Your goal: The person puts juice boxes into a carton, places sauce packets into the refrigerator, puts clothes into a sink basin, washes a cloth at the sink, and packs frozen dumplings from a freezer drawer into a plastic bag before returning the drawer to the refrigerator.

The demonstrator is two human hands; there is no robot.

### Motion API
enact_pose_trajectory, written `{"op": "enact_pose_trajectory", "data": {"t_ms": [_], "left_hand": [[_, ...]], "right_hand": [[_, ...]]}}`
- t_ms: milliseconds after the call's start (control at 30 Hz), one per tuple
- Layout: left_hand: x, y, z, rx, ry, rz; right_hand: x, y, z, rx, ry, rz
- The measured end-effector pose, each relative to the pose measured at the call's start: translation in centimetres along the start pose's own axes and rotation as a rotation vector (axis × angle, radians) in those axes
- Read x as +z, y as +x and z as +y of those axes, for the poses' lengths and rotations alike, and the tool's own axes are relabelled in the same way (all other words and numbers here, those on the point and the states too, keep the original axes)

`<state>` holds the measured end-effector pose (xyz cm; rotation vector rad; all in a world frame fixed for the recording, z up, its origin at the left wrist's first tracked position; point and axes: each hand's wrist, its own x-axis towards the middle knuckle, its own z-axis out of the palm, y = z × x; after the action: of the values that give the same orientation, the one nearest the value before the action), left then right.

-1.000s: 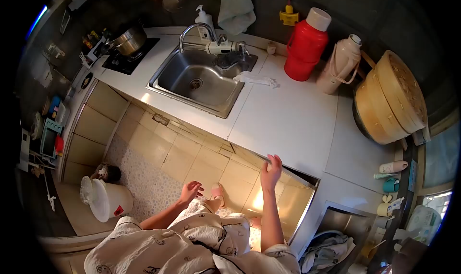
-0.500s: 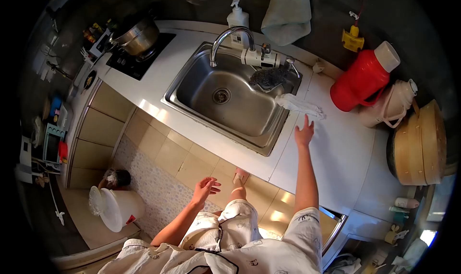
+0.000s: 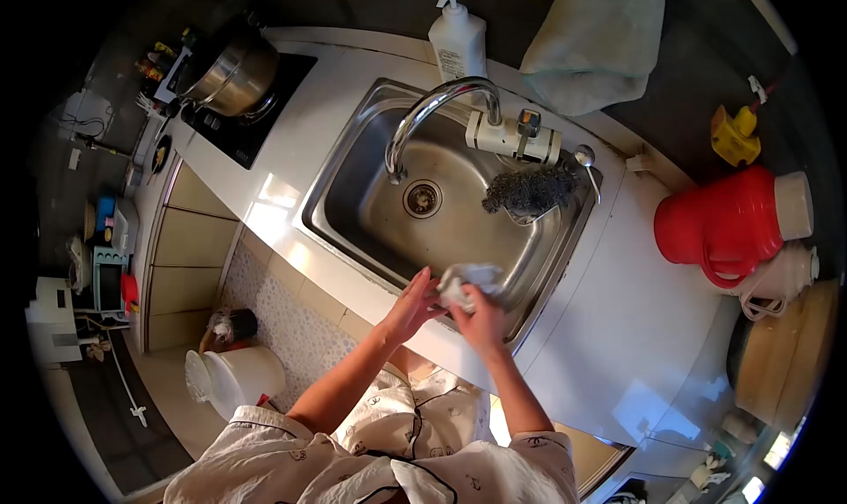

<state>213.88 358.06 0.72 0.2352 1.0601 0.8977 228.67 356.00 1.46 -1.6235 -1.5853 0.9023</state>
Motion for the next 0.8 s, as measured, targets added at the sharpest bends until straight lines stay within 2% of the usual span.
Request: {"op": "enact_pose_trajectory", "data": {"t_ms": [33,100,167,233,300,400,433,467,567,600,633,700,800], "left_hand": [[0.1,1.2,0.6,-0.006,-0.12,-0.02],[-0.2,2.7,1.3,0.065,-0.112,-0.118],[-1.1,4.4,1.8,0.064,-0.166,-0.164],[-1.1,4.3,3.9,-0.053,-0.417,-0.119],[-1.4,4.9,5.0,-0.06,-0.51,-0.073],[-1.5,6.9,6.8,-0.092,-0.468,-0.123],[-0.8,6.7,8.3,-0.138,-0.423,-0.178],[0.0,6.9,9.5,-0.138,-0.417,-0.181],[0.3,8.7,11.7,-0.122,-0.458,-0.204],[-0.4,11.0,10.5,-0.069,-0.553,-0.407],[-1.3,13.3,9.9,-0.029,-0.625,-0.622],[1.4,10.7,12.4,-0.051,-0.495,-0.211],[0.8,10.9,13.1,-0.114,-0.533,-0.317]], "right_hand": [[0.2,0.4,-2.3,-0.09,0.162,-0.187],[0.4,2.6,-3.5,-0.308,0.104,-0.118],[-1.2,6.5,-3.1,-0.192,0.2,0.086],[-4.7,11.2,-4.3,-0.031,0.111,0.359],[-6.9,16.6,-4.1,-0.182,-0.139,0.549],[-7.3,22.0,-3.4,-0.168,-0.426,0.388],[-7.0,23.0,-2.6,-0.268,-0.56,0.404],[-7.7,23.2,-3.3,-0.203,-0.62,0.283],[-9.1,23.8,-3.5,-0.208,-0.662,0.214],[-10.4,24.1,-4.0,-0.198,-0.534,0.093],[-11.3,24.3,-3.1,-0.211,-0.491,0.086],[-13.8,24.8,-3.6,-0.345,-0.388,-0.066],[-14.6,25.6,-4.0,-0.21,-0.315,-0.163]]}}
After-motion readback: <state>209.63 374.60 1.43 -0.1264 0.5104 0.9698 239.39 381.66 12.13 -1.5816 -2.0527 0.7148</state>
